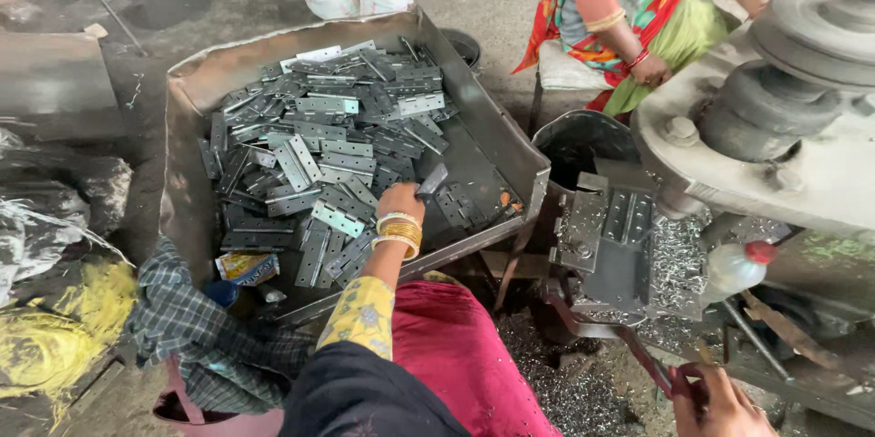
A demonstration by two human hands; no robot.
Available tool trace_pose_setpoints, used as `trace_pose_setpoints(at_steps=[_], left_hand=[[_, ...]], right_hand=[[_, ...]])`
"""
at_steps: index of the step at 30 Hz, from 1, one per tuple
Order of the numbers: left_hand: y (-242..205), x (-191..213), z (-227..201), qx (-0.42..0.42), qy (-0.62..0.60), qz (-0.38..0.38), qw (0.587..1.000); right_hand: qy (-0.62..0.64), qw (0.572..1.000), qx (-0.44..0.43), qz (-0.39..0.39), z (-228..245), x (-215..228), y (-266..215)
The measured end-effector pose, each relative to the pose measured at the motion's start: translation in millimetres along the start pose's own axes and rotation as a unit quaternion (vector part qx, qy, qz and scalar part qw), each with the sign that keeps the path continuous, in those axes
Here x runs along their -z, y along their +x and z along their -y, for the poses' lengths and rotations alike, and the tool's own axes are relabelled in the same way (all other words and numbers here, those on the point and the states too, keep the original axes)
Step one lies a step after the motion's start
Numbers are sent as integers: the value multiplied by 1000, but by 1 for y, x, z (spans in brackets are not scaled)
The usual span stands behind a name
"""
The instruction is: The person operates a drill press to process metal hinge plates. They pick up plates from a metal tray, position them under the drill, and use a lever to activate the machine, then place the processed plates back into the tray.
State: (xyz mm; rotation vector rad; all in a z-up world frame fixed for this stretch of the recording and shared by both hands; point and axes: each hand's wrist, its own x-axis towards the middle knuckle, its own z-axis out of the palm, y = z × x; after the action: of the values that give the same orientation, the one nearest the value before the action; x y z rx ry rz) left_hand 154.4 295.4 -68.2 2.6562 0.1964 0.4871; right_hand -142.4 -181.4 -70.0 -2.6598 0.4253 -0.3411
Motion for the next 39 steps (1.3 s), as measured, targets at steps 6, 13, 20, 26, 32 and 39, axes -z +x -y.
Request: trace_pose_setpoints(at_steps=[6, 13, 20, 26, 32, 39], left_hand=[[-71, 7, -51, 56, -469, 24, 881], [-223, 4, -210, -47, -576, 201, 791], [-281, -1, -279, -134, -441, 220, 859], [-263, -15, -253, -121, -466, 296, 825], [-268, -28, -260, -82, -496, 300, 811], [-278, -15, -264, -106, -407, 297, 857]], right_hand=[[-29, 998, 20, 48, 3, 1, 5], [-69, 995, 77, 14, 1, 4, 3], [35, 994, -12, 105, -48, -25, 12], [383, 917, 35, 105, -55, -37, 7], [509, 828, -188, 141, -45, -21, -1], [299, 949, 8, 94, -30, -21, -6]])
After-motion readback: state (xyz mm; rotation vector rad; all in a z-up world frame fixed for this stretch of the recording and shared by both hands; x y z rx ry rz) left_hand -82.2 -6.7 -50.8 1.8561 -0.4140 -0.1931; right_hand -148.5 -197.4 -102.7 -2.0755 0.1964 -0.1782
